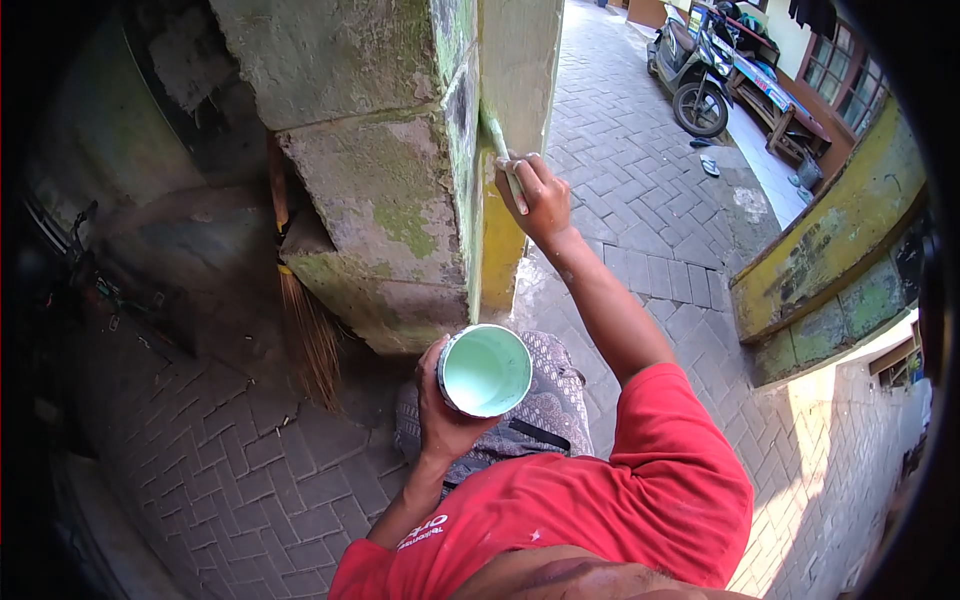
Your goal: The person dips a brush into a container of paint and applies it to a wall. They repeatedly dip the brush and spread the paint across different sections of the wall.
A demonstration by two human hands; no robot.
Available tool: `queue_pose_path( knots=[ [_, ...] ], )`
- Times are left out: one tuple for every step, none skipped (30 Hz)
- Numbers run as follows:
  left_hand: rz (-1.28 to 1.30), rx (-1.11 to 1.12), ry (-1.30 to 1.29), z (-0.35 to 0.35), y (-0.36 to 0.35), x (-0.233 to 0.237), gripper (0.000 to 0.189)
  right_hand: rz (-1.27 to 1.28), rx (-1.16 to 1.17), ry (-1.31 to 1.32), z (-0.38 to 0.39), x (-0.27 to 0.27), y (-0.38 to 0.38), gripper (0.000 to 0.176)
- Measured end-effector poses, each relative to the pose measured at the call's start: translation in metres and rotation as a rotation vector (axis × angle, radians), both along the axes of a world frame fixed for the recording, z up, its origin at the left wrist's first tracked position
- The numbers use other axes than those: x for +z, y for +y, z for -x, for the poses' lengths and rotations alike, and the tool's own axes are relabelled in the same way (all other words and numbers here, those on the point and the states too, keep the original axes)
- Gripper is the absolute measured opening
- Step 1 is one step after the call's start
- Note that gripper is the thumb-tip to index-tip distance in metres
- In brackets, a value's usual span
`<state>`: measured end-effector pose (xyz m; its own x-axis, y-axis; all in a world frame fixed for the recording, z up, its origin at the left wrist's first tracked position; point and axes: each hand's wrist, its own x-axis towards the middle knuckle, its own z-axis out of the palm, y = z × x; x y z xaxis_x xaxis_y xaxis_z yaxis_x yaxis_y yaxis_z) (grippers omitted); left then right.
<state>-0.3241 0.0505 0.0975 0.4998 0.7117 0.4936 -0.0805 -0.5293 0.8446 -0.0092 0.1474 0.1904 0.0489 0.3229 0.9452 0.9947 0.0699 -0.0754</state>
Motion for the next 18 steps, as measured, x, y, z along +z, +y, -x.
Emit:
queue_pose_path(
  knots=[
    [0.001,0.007,0.003,0.001,-0.001,0.001,0.116,0.062,-0.017,0.028,0.000,-0.011,-0.003,0.016],
    [0.003,0.013,0.007,0.002,-0.003,0.001,0.115,0.100,-0.004,0.044,0.001,-0.018,-0.007,0.016],
    [0.005,0.014,0.008,0.003,-0.004,0.001,0.115,0.103,-0.004,0.046,0.001,-0.023,-0.010,0.016],
    [0.021,0.010,0.005,0.004,-0.005,0.001,0.115,0.094,0.046,0.085,0.000,-0.028,-0.013,0.015],
    [0.036,0.006,0.002,0.006,-0.006,0.001,0.115,0.085,0.097,0.126,0.001,-0.031,-0.017,0.015],
    [0.038,0.008,0.005,0.008,-0.007,0.002,0.115,0.035,0.127,0.186,0.008,-0.021,-0.024,0.014],
    [0.004,0.011,-0.008,0.008,-0.007,0.004,0.112,-0.035,0.145,0.194,0.010,-0.006,-0.031,0.014],
    [-0.028,0.015,-0.022,0.007,-0.006,0.005,0.109,-0.154,0.143,0.158,0.006,0.009,-0.031,0.014],
    [-0.023,0.018,-0.023,0.006,-0.005,0.003,0.109,-0.241,0.130,0.100,0.006,0.037,-0.035,0.015],
    [-0.012,0.030,-0.018,0.006,-0.005,0.001,0.109,-0.321,0.061,-0.011,0.006,0.066,-0.039,0.020],
    [-0.001,0.039,-0.012,0.006,-0.006,-0.001,0.110,-0.362,-0.003,-0.098,0.003,0.090,-0.041,0.027],
    [0.007,0.036,-0.004,0.005,-0.006,0.001,0.110,-0.362,-0.124,-0.247,-0.006,0.110,-0.042,0.034],
    [0.003,0.033,-0.002,0.005,-0.007,0.004,0.110,-0.378,-0.178,-0.373,-0.013,0.125,-0.038,0.037],
    [-0.003,0.029,0.001,0.005,-0.007,0.005,0.110,-0.266,-0.206,-0.382,-0.020,0.123,-0.032,0.037],
    [0.000,0.028,0.006,0.006,-0.007,0.004,0.110,-0.156,-0.231,-0.392,-0.024,0.117,-0.027,0.038],
    [0.002,0.020,0.007,0.005,-0.007,0.002,0.113,-0.021,-0.270,-0.400,-0.029,0.091,-0.021,0.038],
    [0.003,0.012,0.006,0.005,-0.006,0.000,0.116,0.112,-0.308,-0.408,-0.034,0.054,-0.014,0.039],
    [0.005,0.010,0.008,0.006,-0.006,-0.002,0.116,0.169,-0.293,-0.453,-0.031,0.025,-0.015,0.042]
  ],
)
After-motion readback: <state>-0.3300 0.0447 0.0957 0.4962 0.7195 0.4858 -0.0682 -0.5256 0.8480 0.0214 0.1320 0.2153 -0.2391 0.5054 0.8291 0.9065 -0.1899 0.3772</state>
